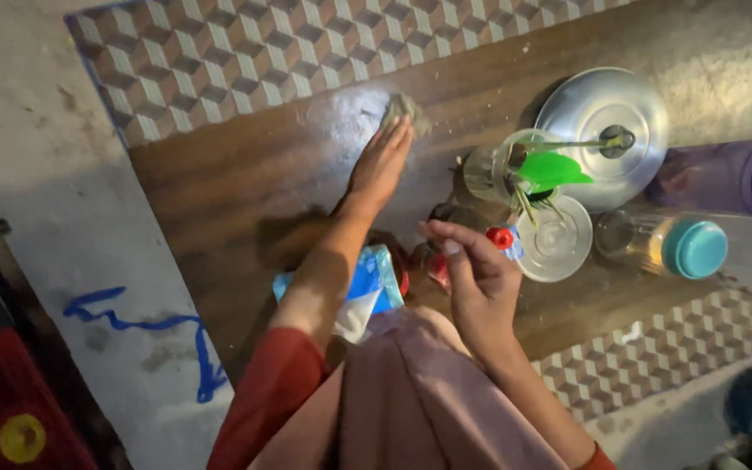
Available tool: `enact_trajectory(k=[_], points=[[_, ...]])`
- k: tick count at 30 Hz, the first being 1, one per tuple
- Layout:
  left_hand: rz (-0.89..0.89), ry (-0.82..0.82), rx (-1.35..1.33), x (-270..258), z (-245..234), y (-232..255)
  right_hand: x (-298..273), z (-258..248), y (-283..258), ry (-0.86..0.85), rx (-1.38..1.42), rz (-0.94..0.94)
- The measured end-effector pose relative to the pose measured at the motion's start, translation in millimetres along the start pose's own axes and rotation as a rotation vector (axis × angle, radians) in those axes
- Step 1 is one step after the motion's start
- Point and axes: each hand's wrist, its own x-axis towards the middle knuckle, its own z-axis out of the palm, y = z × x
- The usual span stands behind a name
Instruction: Wiping a dining table with a cloth and organizing various bottles and containers.
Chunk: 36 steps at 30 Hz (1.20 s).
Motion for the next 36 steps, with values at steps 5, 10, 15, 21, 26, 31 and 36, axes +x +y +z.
enact_trajectory(k=[5,10,15,21,26,31,36], points=[[-0.026,0.012,0.061,1.1,-28.9,-48.0,6.2,-16.9,-4.3,-0.058,-0.195,-0.051],[0.051,-0.001,0.415,-9.6,-16.8,-43.2,8.3,-25.3,-12.1,-0.051,-0.187,-0.084],[-0.215,0.078,0.084,14.5,-50.2,-13.5,3.3,-33.5,-28.3,-0.094,-0.258,-0.059],[0.464,0.099,0.565,24.6,84.5,-11.7,7.3,-50.3,-12.8,-0.061,-0.224,-0.081],[-0.199,0.107,0.315,80.5,23.4,27.7,12.5,-58.4,-4.3,-0.036,-0.27,-0.055],[0.407,0.503,1.118,40.4,33.9,27.6,15.2,-44.0,7.5,0.022,-0.223,0.06],[-0.694,0.07,-0.564,2.2,-134.2,9.4,-0.5,-8.4,-25.3,-0.062,-0.24,0.175]])
